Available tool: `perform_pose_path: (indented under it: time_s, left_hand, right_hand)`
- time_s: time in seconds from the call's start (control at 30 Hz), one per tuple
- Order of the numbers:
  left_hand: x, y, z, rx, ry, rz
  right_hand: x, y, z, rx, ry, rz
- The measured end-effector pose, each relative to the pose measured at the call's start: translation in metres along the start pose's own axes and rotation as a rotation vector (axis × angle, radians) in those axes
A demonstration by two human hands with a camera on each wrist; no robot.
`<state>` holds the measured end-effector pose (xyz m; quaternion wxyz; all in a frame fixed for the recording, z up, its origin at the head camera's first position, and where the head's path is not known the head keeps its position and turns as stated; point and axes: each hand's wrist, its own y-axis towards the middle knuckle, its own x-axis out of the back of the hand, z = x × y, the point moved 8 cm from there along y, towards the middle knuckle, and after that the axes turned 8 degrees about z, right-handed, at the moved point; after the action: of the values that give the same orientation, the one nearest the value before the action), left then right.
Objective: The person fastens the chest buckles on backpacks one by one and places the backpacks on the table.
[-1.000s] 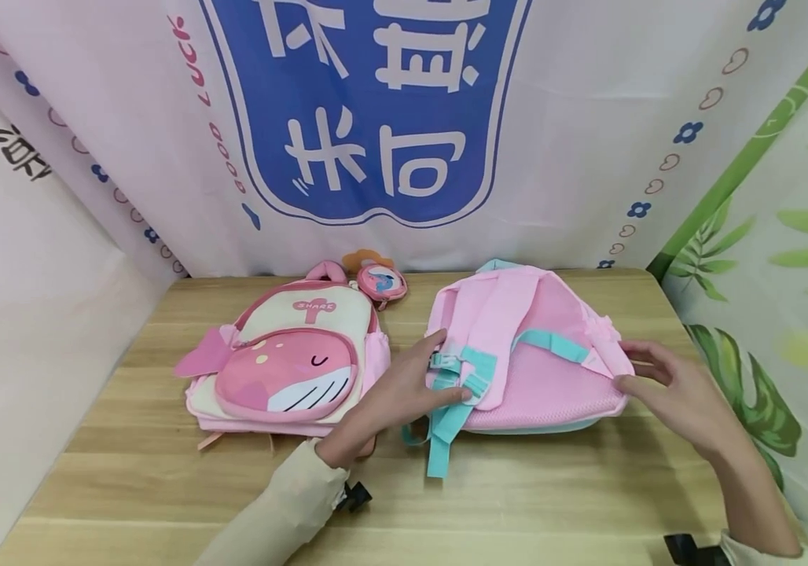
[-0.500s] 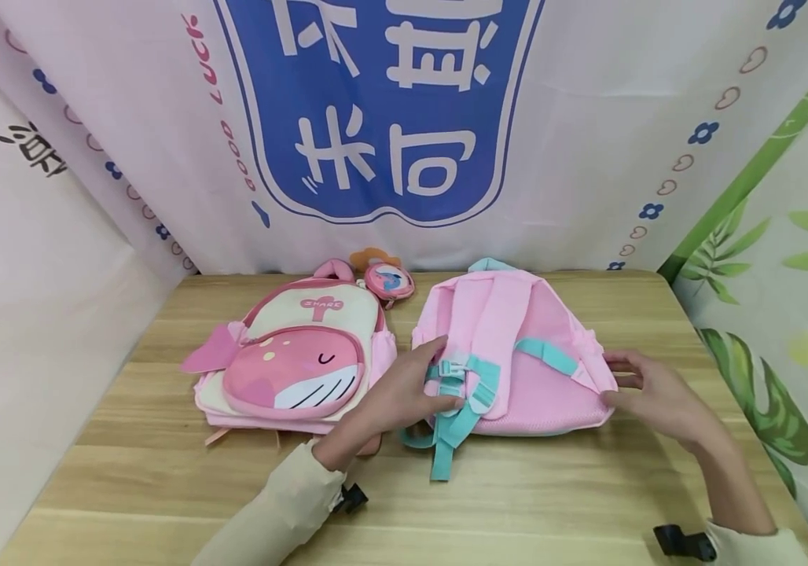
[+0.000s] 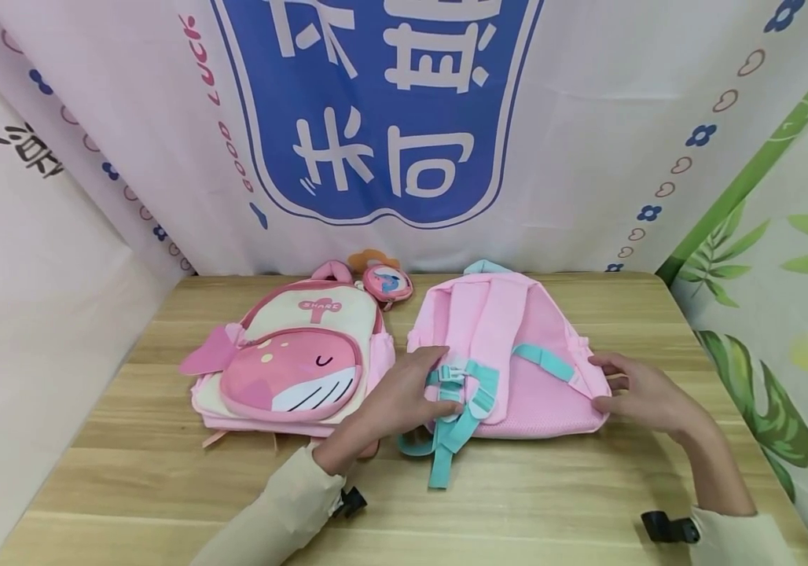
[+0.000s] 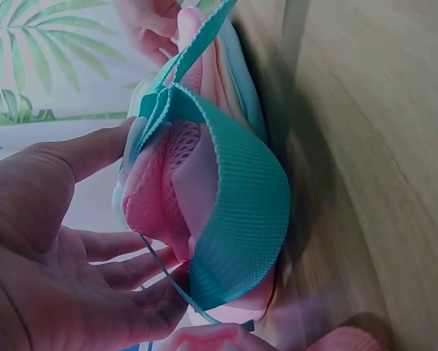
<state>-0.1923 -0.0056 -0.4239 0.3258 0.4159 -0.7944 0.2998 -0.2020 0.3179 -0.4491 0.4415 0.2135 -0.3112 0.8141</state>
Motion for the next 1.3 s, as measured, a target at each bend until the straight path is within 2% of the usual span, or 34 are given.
perform_pose_path:
  time_s: [0.27,0.43,0.57,0.7,0.9,1.13,1.3]
  left_hand:
    - [0.004,0.001,0.000,-0.005,-0.017,0.024]
    - [0.013,0.000,-0.002,-0.048,-0.044,0.009]
    - [0.021,-0.001,0.000,-0.060,-0.078,-0.022]
    - [0.026,-0.003,0.005,-0.052,-0.112,-0.051]
    - [0.030,-0.003,0.006,-0.088,-0.139,-0.084]
    - [0.027,0.000,0.001,-0.122,-0.094,-0.081]
    - [0.026,0.001,-0.001,-0.130,-0.065,-0.086]
  right_hand:
    - [0.007,0.007,0.009,-0.043,-0.097,0.040]
    - [0.015,0.009,0.033,-0.083,-0.225,-0.025]
    - [0.017,0.014,0.059,-0.084,-0.259,-0.099]
    - [0.009,0.022,0.089,0.015,-0.222,-0.144]
    - [-0.003,0.030,0.122,0.179,-0.171,-0.162]
    - [-0.021,0.043,0.140,0.275,-0.167,-0.132]
    - [-0.033,0.050,0.148,0.330,-0.213,-0.150]
